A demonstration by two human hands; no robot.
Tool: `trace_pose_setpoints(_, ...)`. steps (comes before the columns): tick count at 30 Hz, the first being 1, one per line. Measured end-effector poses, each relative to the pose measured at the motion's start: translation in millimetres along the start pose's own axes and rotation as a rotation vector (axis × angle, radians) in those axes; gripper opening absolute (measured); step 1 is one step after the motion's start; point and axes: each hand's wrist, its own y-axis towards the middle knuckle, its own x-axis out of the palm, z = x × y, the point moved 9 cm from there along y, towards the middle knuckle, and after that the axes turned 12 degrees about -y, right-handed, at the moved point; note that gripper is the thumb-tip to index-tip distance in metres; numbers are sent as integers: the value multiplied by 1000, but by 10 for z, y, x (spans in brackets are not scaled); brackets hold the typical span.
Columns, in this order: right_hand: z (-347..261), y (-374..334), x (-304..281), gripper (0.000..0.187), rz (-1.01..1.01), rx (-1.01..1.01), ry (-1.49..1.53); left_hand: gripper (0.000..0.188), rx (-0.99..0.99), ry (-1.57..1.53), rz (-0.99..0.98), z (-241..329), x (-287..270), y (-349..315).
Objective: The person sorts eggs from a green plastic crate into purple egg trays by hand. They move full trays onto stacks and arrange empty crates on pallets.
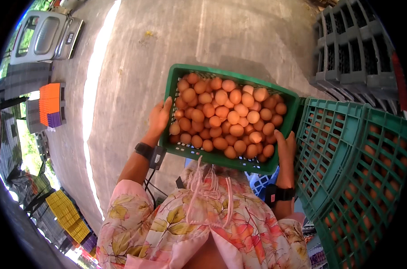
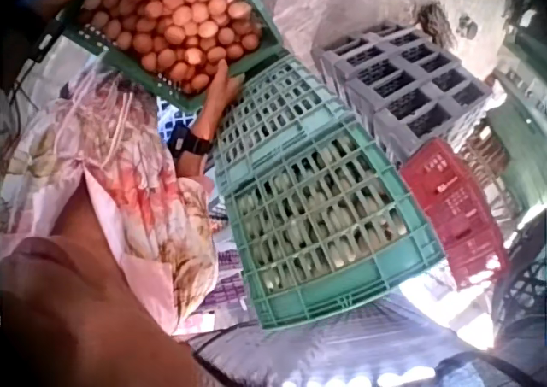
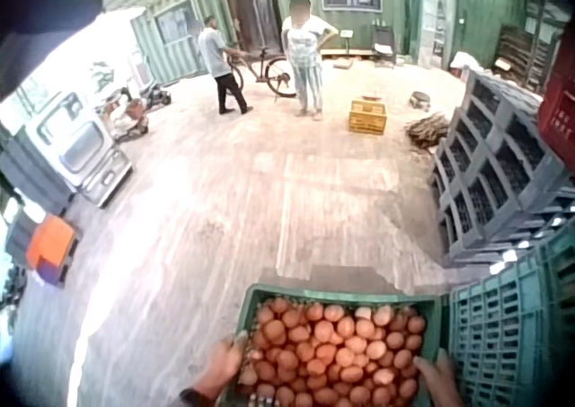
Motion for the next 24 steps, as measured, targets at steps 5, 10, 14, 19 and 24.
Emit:
trace_pose_setpoints(5, -116, 51, 17, 59, 98, -99, -268, 62, 21, 71, -29, -127, 59, 168)
trace_pose_setpoints(10, 96, -191, 213, 95, 68, -273, -553, 66, 43, -14, -161, -91, 113, 254)
trace_pose_setpoints(14, 452, -490, 232, 87, 77, -389, -547, 65, 73, -202, -271, -207, 15, 99)
trace_pose_setpoints(19, 1118, -704, 328, 61, -111, -126, 148, 82, 72, -234, -429, -638, 9, -356)
trace_pose_setpoints(24, 1416, -940, 909, 30, -495, 618, 1077, 73, -156, -372, -552, -711, 41, -1059)
